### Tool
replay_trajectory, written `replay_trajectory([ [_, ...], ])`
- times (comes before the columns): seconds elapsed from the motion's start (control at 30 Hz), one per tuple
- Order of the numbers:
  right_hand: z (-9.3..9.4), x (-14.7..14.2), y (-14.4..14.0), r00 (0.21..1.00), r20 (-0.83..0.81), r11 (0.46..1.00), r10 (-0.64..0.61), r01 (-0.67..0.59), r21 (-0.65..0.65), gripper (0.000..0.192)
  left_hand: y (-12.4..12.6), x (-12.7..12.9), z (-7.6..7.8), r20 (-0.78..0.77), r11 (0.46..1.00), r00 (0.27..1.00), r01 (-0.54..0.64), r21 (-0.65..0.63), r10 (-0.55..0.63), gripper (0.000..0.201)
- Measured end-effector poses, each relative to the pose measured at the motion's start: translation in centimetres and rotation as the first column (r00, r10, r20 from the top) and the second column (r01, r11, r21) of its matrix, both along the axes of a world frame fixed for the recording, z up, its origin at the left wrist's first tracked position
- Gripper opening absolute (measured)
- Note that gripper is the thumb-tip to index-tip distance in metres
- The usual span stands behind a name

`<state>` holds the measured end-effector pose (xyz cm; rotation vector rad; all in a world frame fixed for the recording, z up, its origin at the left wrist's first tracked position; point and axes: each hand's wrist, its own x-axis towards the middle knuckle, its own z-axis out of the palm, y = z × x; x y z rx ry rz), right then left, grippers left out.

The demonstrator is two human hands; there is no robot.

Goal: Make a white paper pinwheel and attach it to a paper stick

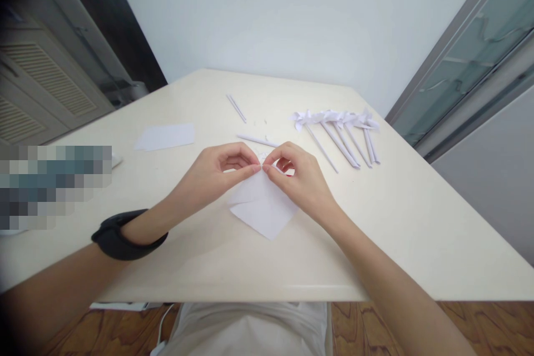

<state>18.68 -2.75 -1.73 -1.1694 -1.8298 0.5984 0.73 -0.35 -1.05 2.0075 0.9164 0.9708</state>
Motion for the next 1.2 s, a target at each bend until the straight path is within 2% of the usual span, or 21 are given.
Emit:
replay_trajectory([
  [0.13, 0.1, 0.15, 0.03, 0.999, -0.046, 0.998, 0.008, -0.011, -0.055, 0.007, 0.25, -0.12, -0.06, 0.023, 0.996, 1.0, 0.016, -0.093, -0.014, 0.013],
  [0.6, 0.21, 0.08, 0.07, 0.996, -0.08, 0.994, 0.034, -0.042, -0.097, 0.007, 0.11, -0.14, 0.02, 0.038, 0.999, 0.999, 0.038, -0.02, -0.037, 0.01],
  [0.83, 0.43, 0.39, -0.01, 0.994, -0.101, 0.985, 0.031, -0.048, -0.165, 0.009, 0.48, -0.36, -0.23, 0.052, 0.993, 0.998, 0.037, -0.114, -0.032, 0.013],
  [1.2, 0.5, 0.35, 0.0, 0.997, -0.069, 0.995, 0.028, -0.034, -0.09, 0.007, 0.45, -0.46, -0.09, 0.043, 0.981, 0.999, 0.017, -0.191, -0.008, 0.014],
])
